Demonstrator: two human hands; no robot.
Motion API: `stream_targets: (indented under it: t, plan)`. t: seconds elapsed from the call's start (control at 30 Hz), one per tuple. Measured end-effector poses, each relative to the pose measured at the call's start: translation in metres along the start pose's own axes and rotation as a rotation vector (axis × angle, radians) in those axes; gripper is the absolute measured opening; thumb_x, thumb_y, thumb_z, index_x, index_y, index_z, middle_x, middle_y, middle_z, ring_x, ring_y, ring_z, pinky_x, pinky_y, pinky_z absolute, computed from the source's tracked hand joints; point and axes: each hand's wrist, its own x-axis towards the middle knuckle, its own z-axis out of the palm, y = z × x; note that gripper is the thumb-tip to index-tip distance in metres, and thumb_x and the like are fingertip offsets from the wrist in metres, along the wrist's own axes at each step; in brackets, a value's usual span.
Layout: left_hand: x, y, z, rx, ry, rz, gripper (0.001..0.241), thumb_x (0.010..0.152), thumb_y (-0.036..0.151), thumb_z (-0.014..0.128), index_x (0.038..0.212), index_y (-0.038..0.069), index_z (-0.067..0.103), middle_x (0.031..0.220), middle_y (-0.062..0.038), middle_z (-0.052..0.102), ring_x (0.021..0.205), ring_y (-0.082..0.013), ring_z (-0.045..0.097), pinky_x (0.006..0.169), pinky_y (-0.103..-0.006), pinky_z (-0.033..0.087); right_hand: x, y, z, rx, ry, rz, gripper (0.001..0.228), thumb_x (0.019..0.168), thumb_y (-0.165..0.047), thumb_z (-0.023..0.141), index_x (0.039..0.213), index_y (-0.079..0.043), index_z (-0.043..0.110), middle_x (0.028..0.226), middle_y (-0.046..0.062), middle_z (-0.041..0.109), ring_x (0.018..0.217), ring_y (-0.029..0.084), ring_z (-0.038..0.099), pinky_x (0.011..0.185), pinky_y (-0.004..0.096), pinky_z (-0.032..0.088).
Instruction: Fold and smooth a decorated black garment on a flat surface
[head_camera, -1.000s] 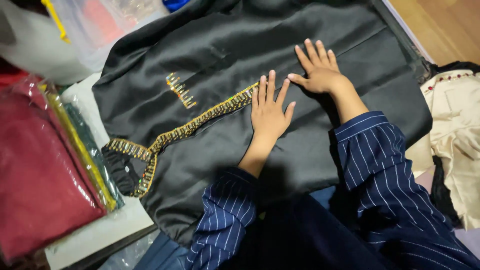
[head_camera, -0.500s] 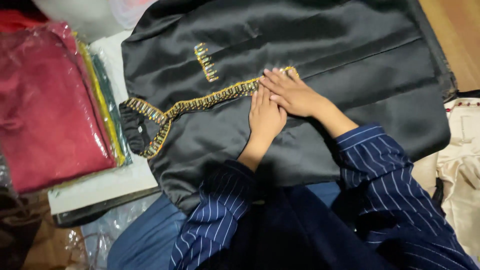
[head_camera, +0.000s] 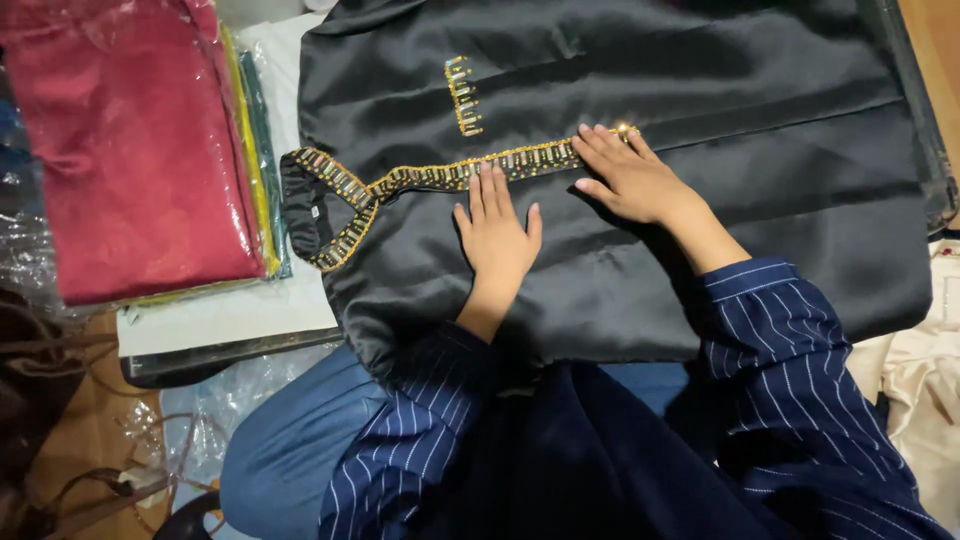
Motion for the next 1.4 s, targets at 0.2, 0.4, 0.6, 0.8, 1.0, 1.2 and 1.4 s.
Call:
stream_targets:
  t: [0.2, 0.4, 0.6, 0.8, 1.0, 1.2, 1.4]
  plan:
    - [0.0, -0.013, 0.006, -0.068, -0.016, 0.073, 0.075, 0.092, 0.048, 0.06, 0.153, 0.007, 0.045, 0.162, -0.016, 0.041, 0.148, -0.0309, 0.043, 0.11, -0.0598, 0.035, 0.01, -0.074, -0.003, -0.149, 0.18, -0.076, 0.068, 0.109, -0.049, 0.037, 0.165, -0.012, 0.026, 0.171, 0.013, 0.023, 0.158, 0.028, 0.019, 0.126, 0.055, 0.011]
    - [0.007, -0.039, -0.001, -0.091, 0.103, 0.073, 0.051, 0.086, 0.024, 0.061, 0.136, 0.016, 0.064, 0.162, -0.016, 0.039, 0.152, -0.0346, 0.034, 0.112, -0.0673, 0.028, 0.034, -0.119, 0.026, -0.076, 0.28, -0.23, 0.062, 0.11, -0.042, 0.032, 0.166, -0.016, 0.025, 0.17, 0.008, 0.028, 0.157, 0.026, 0.022, 0.126, 0.056, 0.014]
    - [-0.002, -0.058, 0.008, 0.025, 0.015, -0.159, 0.069, 0.097, 0.048, 0.056, 0.159, 0.021, 0.039, 0.168, -0.006, 0.033, 0.153, -0.0237, 0.037, 0.114, -0.0635, 0.029, 0.03, -0.122, 0.03, -0.125, 0.46, -0.274, 0.065, 0.109, -0.049, 0.038, 0.164, -0.015, 0.034, 0.167, 0.009, 0.037, 0.154, 0.024, 0.031, 0.125, 0.05, 0.015]
    - [-0.005, -0.077, -0.002, 0.033, -0.021, -0.197, 0.061, 0.106, 0.049, 0.047, 0.161, 0.026, 0.035, 0.172, -0.003, 0.025, 0.157, -0.0176, 0.03, 0.121, -0.0655, 0.013, 0.033, -0.122, 0.031, -0.104, 0.435, -0.244, 0.062, 0.107, -0.04, 0.044, 0.164, -0.017, 0.036, 0.167, 0.006, 0.038, 0.154, 0.021, 0.03, 0.125, 0.048, 0.014]
    - [0.001, -0.095, -0.016, -0.235, 0.349, 0.009, 0.023, 0.096, 0.018, 0.062, 0.116, 0.012, 0.074, 0.134, -0.009, 0.066, 0.127, -0.0259, 0.063, 0.103, -0.0442, 0.049, 0.056, -0.157, 0.028, -0.15, 0.528, -0.151, 0.048, 0.108, -0.037, 0.054, 0.147, -0.009, 0.061, 0.153, 0.012, 0.057, 0.148, 0.027, 0.043, 0.124, 0.054, 0.015]
    - [-0.001, -0.113, -0.012, -0.181, 0.314, -0.121, 0.02, 0.094, 0.022, 0.063, 0.106, 0.017, 0.078, 0.118, 0.001, 0.066, 0.119, -0.0208, 0.062, 0.097, -0.0413, 0.05, 0.074, -0.208, 0.035, 0.064, 0.415, -0.276, 0.054, 0.106, -0.022, 0.047, 0.159, -0.011, 0.042, 0.164, 0.014, 0.04, 0.152, 0.032, 0.035, 0.121, 0.062, 0.021]
    - [-0.002, -0.107, -0.017, -0.119, 0.159, -0.265, 0.025, 0.087, 0.024, 0.061, 0.107, 0.02, 0.077, 0.123, 0.003, 0.065, 0.128, -0.0195, 0.056, 0.112, -0.0536, 0.038, 0.081, -0.202, 0.054, -0.021, 0.418, -0.296, 0.06, 0.098, -0.022, 0.05, 0.158, -0.017, 0.044, 0.167, 0.004, 0.037, 0.155, 0.025, 0.027, 0.125, 0.056, 0.017]
